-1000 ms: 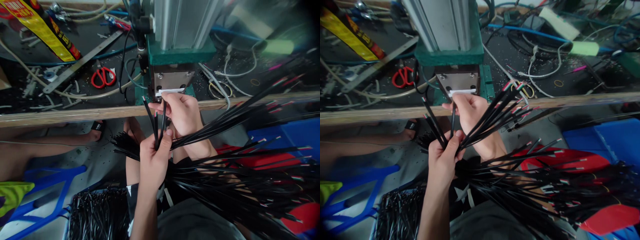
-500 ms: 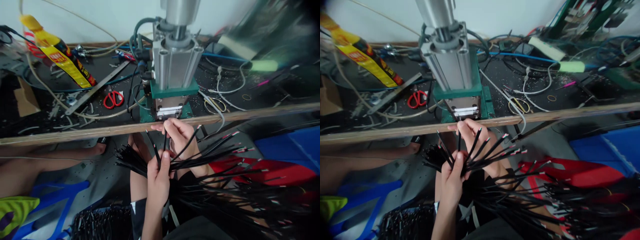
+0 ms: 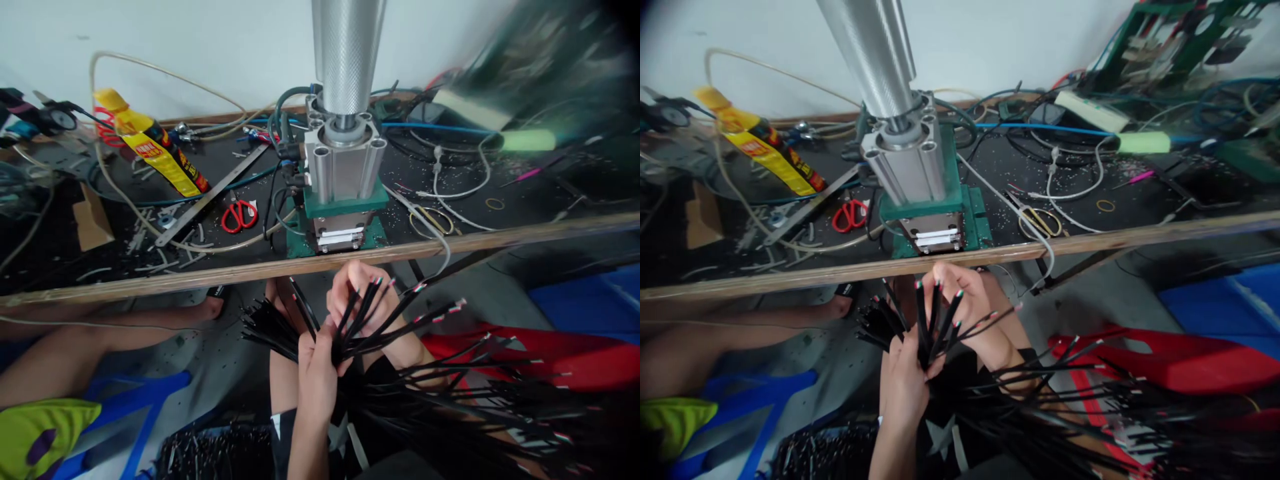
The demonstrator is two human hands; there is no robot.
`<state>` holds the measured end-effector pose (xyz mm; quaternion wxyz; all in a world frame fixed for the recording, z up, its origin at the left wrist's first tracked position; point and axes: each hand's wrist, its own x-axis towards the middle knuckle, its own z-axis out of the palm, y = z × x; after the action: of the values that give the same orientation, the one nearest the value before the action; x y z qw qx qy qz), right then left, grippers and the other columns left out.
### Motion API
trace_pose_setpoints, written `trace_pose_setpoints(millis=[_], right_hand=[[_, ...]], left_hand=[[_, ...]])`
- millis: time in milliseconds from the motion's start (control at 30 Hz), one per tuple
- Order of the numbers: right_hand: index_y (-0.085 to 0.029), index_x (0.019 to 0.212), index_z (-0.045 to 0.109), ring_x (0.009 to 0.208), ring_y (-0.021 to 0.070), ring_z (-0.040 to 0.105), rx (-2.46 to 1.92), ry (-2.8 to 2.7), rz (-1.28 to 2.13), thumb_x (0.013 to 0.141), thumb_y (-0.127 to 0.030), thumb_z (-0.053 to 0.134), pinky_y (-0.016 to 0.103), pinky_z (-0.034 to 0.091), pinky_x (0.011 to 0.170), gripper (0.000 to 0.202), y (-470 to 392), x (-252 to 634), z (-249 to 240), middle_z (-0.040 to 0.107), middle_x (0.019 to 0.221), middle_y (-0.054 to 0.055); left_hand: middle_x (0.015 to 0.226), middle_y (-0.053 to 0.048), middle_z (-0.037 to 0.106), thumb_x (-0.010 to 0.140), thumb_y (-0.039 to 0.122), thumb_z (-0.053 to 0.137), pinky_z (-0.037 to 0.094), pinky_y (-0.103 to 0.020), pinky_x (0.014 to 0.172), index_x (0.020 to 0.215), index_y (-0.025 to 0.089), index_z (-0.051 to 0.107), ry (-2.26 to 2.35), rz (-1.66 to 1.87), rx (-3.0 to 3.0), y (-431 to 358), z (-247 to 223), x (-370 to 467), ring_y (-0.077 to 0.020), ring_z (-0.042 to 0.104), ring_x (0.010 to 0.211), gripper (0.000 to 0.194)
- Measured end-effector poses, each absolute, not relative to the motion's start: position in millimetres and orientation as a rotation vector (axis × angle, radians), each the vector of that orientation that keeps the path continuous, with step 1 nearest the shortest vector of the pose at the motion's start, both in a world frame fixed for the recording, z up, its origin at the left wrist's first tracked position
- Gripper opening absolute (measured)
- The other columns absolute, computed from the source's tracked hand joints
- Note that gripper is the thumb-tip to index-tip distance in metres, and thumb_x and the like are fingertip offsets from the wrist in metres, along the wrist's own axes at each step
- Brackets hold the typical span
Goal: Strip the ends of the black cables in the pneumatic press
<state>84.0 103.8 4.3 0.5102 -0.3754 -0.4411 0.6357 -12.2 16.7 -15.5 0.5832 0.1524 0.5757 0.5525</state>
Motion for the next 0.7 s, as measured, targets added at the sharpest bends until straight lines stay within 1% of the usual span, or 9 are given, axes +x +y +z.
trace_pose_setpoints(millis=[67, 133, 167, 267, 367, 433, 533, 633, 700], right_hand=[[-0.023, 0.072, 0.07, 0.045, 0.0169, 0.053, -0.902, -1.053, 1.593, 0.088, -0.082, 0.079, 0.028, 0.04, 0.043, 0.061, 107.1, 82.8, 5.4, 0.053, 0.052, -0.003], [-0.02, 0.074, 0.075, 0.051, 0.0133, 0.052, -0.909, -1.142, 1.659, 0.079, -0.072, 0.094, 0.024, 0.038, 0.047, 0.055, 110.2, 83.9, 9.6, 0.058, 0.057, -0.002], [-0.019, 0.073, 0.076, 0.053, 0.0121, 0.051, -0.907, -1.214, 1.682, 0.077, -0.067, 0.097, 0.024, 0.037, 0.049, 0.052, 111.0, 85.1, 12.2, 0.06, 0.059, -0.002], [-0.018, 0.073, 0.08, 0.055, 0.0103, 0.046, -0.881, -1.327, 1.704, 0.086, -0.055, 0.094, 0.024, 0.033, 0.051, 0.041, 109.6, 88.0, 18.7, 0.058, 0.061, -0.002], [-0.02, 0.076, 0.082, 0.052, 0.0113, 0.047, -0.943, -1.221, 1.609, 0.092, -0.051, 0.089, 0.025, 0.033, 0.051, 0.035, 105.3, 87.0, 20.0, 0.057, 0.057, -0.003], [-0.021, 0.077, 0.083, 0.052, 0.0131, 0.051, -1.024, -1.133, 1.502, 0.095, -0.053, 0.084, 0.027, 0.036, 0.052, 0.037, 104.1, 85.2, 18.1, 0.06, 0.055, -0.002], [-0.022, 0.077, 0.082, 0.052, 0.0144, 0.053, -1.082, -1.048, 1.386, 0.097, -0.055, 0.08, 0.028, 0.037, 0.052, 0.039, 106.7, 83.9, 12.9, 0.062, 0.055, -0.001], [-0.021, 0.077, 0.082, 0.053, 0.0137, 0.053, -1.083, -1.025, 1.332, 0.097, -0.057, 0.08, 0.027, 0.039, 0.053, 0.041, 111.6, 84.9, 8.3, 0.062, 0.056, -0.001], [-0.02, 0.079, 0.082, 0.054, 0.0128, 0.054, -1.092, -1.036, 1.308, 0.098, -0.058, 0.08, 0.026, 0.04, 0.055, 0.043, 114.8, 85.7, 6.6, 0.063, 0.058, -0.001]], left_hand=[[0.07, 0.001, 0.065, 0.072, 0.07, 0.101, 0.038, -0.017, 0.045, 0.082, 0.018, 0.071, 1.372, 1.259, 0.336, 14.5, -18.9, -15.5, -0.0111, 0.051, 0.056, 0.061], [0.074, -0.002, 0.067, 0.07, 0.075, 0.101, 0.041, -0.018, 0.047, 0.08, 0.017, 0.073, 1.394, 1.202, 0.346, 12.6, -22.4, -18.0, -0.0125, 0.054, 0.06, 0.065], [0.073, -0.002, 0.066, 0.07, 0.078, 0.099, 0.041, -0.018, 0.047, 0.078, 0.017, 0.073, 1.395, 1.175, 0.366, 12.2, -23.6, -18.9, -0.0126, 0.053, 0.06, 0.067], [0.061, 0.003, 0.052, 0.075, 0.084, 0.092, 0.04, -0.019, 0.048, 0.067, 0.018, 0.066, 1.333, 1.133, 0.475, 13.8, -23.1, -20.0, -0.0104, 0.042, 0.054, 0.071], [0.058, 0.007, 0.04, 0.082, 0.082, 0.09, 0.03, -0.019, 0.046, 0.064, 0.019, 0.059, 1.222, 1.157, 0.577, 18.2, -16.8, -19.8, -0.0083, 0.032, 0.052, 0.072], [0.059, 0.007, 0.041, 0.088, 0.075, 0.089, 0.026, -0.02, 0.047, 0.069, 0.019, 0.061, 1.183, 1.159, 0.632, 21.0, -11.2, -19.7, -0.0082, 0.032, 0.052, 0.065], [0.062, 0.007, 0.044, 0.101, 0.058, 0.081, 0.027, -0.021, 0.049, 0.078, 0.019, 0.063, 1.163, 1.105, 0.739, 24.2, -4.1, -20.1, -0.0095, 0.033, 0.053, 0.048], [0.067, 0.006, 0.046, 0.105, 0.042, 0.074, 0.03, -0.022, 0.05, 0.083, 0.021, 0.064, 1.162, 1.082, 0.851, 27.1, -0.7, -21.0, -0.0112, 0.035, 0.056, 0.032], [0.069, 0.006, 0.047, 0.106, 0.037, 0.071, 0.031, -0.022, 0.051, 0.085, 0.021, 0.065, 1.163, 1.088, 0.879, 28.4, -0.2, -21.3, -0.0118, 0.036, 0.058, 0.026]])
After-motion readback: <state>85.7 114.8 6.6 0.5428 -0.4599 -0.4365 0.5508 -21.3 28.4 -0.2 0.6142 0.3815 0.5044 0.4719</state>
